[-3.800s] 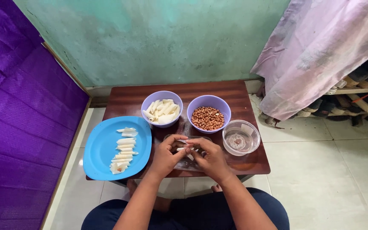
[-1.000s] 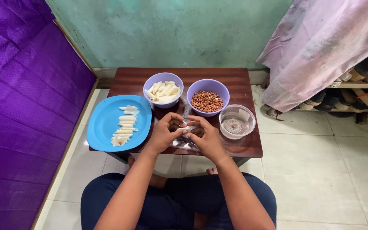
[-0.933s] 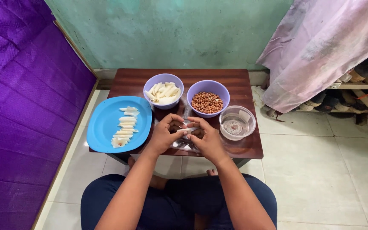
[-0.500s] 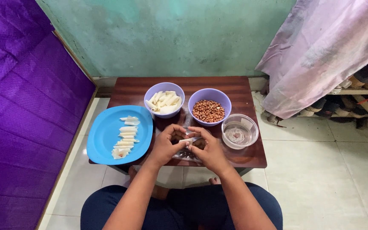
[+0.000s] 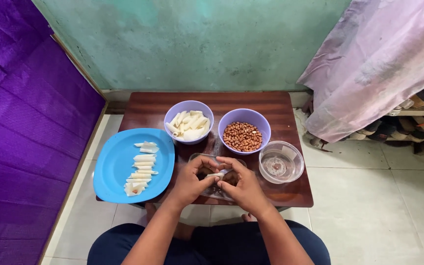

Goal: The person sits on the floor and wraps white, rectangular food items with thin, translucent sheets. They place peanuts inside the sheets before folding them into small packets and arranging them on a blue plate.

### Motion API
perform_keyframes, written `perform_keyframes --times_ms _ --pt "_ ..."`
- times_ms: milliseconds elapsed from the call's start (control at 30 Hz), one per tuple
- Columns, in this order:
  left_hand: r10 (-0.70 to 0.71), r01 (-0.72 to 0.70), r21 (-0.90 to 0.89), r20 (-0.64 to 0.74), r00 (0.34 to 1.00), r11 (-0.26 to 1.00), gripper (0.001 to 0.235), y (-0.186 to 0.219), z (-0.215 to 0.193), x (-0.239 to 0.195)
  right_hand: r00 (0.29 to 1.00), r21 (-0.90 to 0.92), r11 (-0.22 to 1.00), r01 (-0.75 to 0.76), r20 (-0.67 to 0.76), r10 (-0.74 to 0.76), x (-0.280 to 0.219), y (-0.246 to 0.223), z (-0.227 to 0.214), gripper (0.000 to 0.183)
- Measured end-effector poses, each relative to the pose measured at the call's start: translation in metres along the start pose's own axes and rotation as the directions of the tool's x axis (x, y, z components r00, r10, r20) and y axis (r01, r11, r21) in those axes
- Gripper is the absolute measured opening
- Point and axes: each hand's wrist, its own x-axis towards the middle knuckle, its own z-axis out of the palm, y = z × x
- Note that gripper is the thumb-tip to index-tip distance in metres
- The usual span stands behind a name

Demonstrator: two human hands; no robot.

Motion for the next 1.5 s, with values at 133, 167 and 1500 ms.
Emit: perform_keyframes --times_ms 133,167,1500 --pt "-0.007 0.007 0.006 -0.02 1.0 1.0 0.034 0.014 0.002 -0.001 1.0 -0.016 1.0 -0.001 -0.026 0.001 0.0 -0.005 0.001 0.067" --pt "-0.002 0.002 0.021 -0.02 1.0 1.0 0.033 0.013 0.001 0.0 0.999 -0.021 1.0 0.001 -0.044 -0.002 0.001 -0.007 0.001 0.064" --pt "-0.005 0.006 0.039 -0.034 0.999 0.999 0.055 0.013 0.005 -0.004 0.949 -0.245 0.94 0.236 -0.151 -0.278 -0.011 -0.01 0.009 0.036"
